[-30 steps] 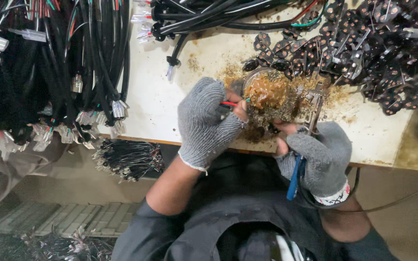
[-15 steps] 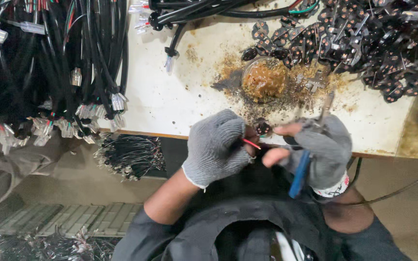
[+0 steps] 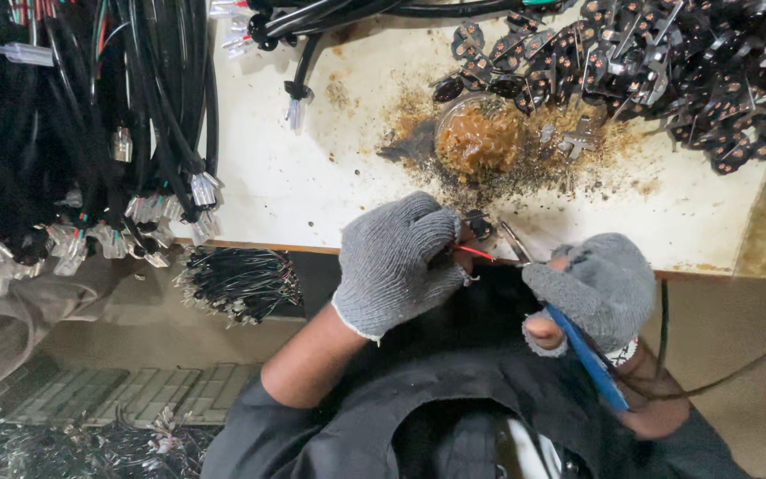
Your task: The person solders wire ends to small connector components at a workbench, dipping wires into flux and applying a soldering iron to each joint, then sets finished connectors aside with the growing pile of completed parts.
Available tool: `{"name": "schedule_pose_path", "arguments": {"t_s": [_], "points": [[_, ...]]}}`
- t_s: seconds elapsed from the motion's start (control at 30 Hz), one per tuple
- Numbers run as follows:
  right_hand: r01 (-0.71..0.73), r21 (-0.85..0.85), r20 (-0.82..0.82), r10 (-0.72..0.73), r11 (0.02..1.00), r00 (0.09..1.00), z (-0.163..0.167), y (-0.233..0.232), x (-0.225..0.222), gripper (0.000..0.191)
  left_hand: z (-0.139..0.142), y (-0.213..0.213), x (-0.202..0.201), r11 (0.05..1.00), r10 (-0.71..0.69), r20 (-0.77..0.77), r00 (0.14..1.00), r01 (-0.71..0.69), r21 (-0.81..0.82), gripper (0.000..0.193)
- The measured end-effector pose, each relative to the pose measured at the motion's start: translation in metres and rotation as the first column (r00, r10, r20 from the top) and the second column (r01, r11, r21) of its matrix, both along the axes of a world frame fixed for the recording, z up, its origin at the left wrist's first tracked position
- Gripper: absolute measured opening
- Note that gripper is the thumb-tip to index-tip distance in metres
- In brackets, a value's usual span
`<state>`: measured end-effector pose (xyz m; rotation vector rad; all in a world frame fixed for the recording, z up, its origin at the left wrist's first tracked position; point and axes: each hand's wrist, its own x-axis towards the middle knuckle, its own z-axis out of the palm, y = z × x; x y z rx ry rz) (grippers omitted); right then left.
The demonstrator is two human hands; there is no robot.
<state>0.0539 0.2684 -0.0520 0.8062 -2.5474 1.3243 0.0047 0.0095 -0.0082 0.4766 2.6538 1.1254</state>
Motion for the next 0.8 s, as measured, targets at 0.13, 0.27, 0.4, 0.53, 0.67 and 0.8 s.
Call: {"name": "schedule_pose_path", "arguments": {"t_s": [0.13,0.27,0.4,0.53,0.67,0.8], "points": [[-0.049,0.003,-0.026,0.049,0.999,0.998,0.004,0.000,-0.003,0.028,-0.001,0.003,0.000,0.999,0.002,-0.013,1.000,-0.002,-0.044,0.028],[-0.060,0.057,-0.029,0.062,0.997,0.998,0.004,0.001,0.000,0.017,-0.002,0.003,-0.001,0.998,-0.003,-0.024,1.000,0.002,-0.066,0.030],[-0.048,0.134,-0.016,0.051,0.990,0.999,-0.001,0.006,0.006,0.020,-0.003,0.005,-0.001,0.997,0.003,-0.021,1.000,-0.005,-0.077,0.031],[-0.144,0.218,0.035,0.139,0.965,0.990,-0.013,0.006,0.011,0.017,-0.005,0.005,0.000,0.996,0.017,0.002,1.000,-0.016,-0.093,0.028],[-0.279,0.316,0.125,0.252,0.907,0.960,-0.022,0.009,0.013,0.016,-0.008,0.004,0.001,0.998,0.011,-0.004,1.000,-0.011,-0.068,0.029],[-0.343,0.355,0.262,0.260,0.870,0.929,-0.025,0.016,0.019,0.011,-0.009,0.004,0.002,0.998,0.010,-0.011,1.000,-0.011,-0.068,0.028]]}}
